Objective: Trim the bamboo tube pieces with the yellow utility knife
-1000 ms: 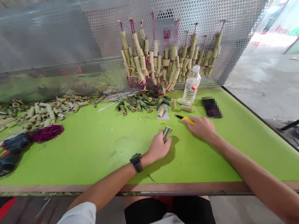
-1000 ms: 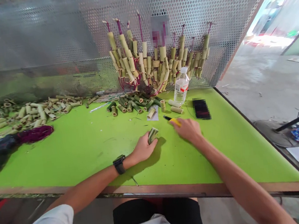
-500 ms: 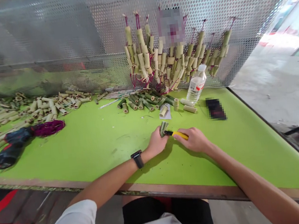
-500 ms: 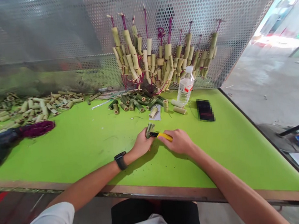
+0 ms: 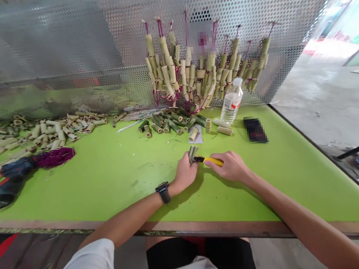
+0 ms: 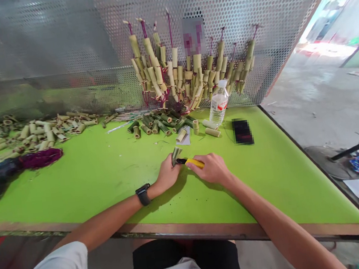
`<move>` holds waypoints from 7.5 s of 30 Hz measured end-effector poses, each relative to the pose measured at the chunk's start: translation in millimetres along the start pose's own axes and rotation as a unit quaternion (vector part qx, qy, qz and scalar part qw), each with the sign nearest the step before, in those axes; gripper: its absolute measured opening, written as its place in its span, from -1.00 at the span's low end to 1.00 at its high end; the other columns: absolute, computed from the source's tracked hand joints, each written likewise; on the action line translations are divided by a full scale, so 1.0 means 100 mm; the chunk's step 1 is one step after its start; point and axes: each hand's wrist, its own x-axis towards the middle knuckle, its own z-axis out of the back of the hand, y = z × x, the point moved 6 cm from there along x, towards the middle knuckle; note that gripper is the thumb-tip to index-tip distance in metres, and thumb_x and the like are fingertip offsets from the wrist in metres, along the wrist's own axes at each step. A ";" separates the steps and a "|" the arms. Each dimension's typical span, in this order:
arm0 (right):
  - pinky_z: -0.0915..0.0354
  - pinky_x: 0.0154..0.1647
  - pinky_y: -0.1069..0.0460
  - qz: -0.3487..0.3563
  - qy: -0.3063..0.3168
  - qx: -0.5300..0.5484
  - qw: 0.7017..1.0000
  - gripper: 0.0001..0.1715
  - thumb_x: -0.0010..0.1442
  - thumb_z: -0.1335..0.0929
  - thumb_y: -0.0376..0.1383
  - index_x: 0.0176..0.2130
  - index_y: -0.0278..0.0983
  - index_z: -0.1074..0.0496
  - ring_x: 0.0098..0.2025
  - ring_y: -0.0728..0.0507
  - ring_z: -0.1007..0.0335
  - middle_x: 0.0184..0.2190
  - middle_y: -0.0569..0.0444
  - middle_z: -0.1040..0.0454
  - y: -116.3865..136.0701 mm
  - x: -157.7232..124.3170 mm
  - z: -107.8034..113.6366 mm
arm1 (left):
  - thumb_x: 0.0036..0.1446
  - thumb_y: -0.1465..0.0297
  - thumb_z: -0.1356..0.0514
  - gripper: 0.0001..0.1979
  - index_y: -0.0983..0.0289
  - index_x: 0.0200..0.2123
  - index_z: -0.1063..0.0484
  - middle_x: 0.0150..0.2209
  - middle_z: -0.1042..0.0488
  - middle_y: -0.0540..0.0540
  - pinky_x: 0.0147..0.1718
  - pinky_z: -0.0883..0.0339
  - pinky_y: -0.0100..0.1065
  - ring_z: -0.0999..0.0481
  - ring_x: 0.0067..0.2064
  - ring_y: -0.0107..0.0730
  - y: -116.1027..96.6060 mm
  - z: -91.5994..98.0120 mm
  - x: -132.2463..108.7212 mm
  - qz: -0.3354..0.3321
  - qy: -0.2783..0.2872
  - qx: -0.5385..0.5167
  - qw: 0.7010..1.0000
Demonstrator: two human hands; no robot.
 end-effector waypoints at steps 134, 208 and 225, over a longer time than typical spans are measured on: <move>-0.11 -0.53 -0.01 -0.030 -0.039 0.021 0.999 -0.17 0.48 -0.17 0.34 -0.36 -0.21 -0.53 -0.61 -0.07 -0.20 -0.58 0.02 -0.46 -0.25 0.12 0.05 | 0.36 0.07 -0.32 -0.65 0.20 -0.22 -0.34 -0.56 -0.21 -0.16 -0.58 0.02 -0.39 -0.12 -0.61 -0.54 0.10 -0.06 0.07 0.044 0.153 -0.129 0.979; -0.04 -0.48 -0.01 -0.070 -0.154 0.008 0.986 -0.15 0.40 -0.13 0.41 -0.48 -0.18 -0.34 -0.59 -0.08 -0.18 -0.61 0.05 -0.40 -0.23 0.04 0.28 | 0.23 -0.12 -0.32 -0.49 0.22 -0.19 -0.39 -0.35 -0.51 -0.03 -0.66 -0.15 -0.42 -0.42 -0.56 -0.52 0.08 -0.10 0.09 0.029 0.086 -0.166 0.982; -0.07 -0.47 0.00 -0.009 -0.048 0.046 0.998 -0.22 0.46 -0.17 0.32 -0.43 -0.19 -0.39 -0.57 -0.07 -0.20 -0.58 0.06 -0.42 -0.05 0.01 0.05 | 0.42 0.14 -0.25 -0.74 0.19 -0.08 -0.37 -0.46 -0.37 -0.11 -0.40 -0.21 -0.34 -0.36 -0.47 -0.38 0.11 -0.04 0.10 -0.008 0.056 -0.072 0.996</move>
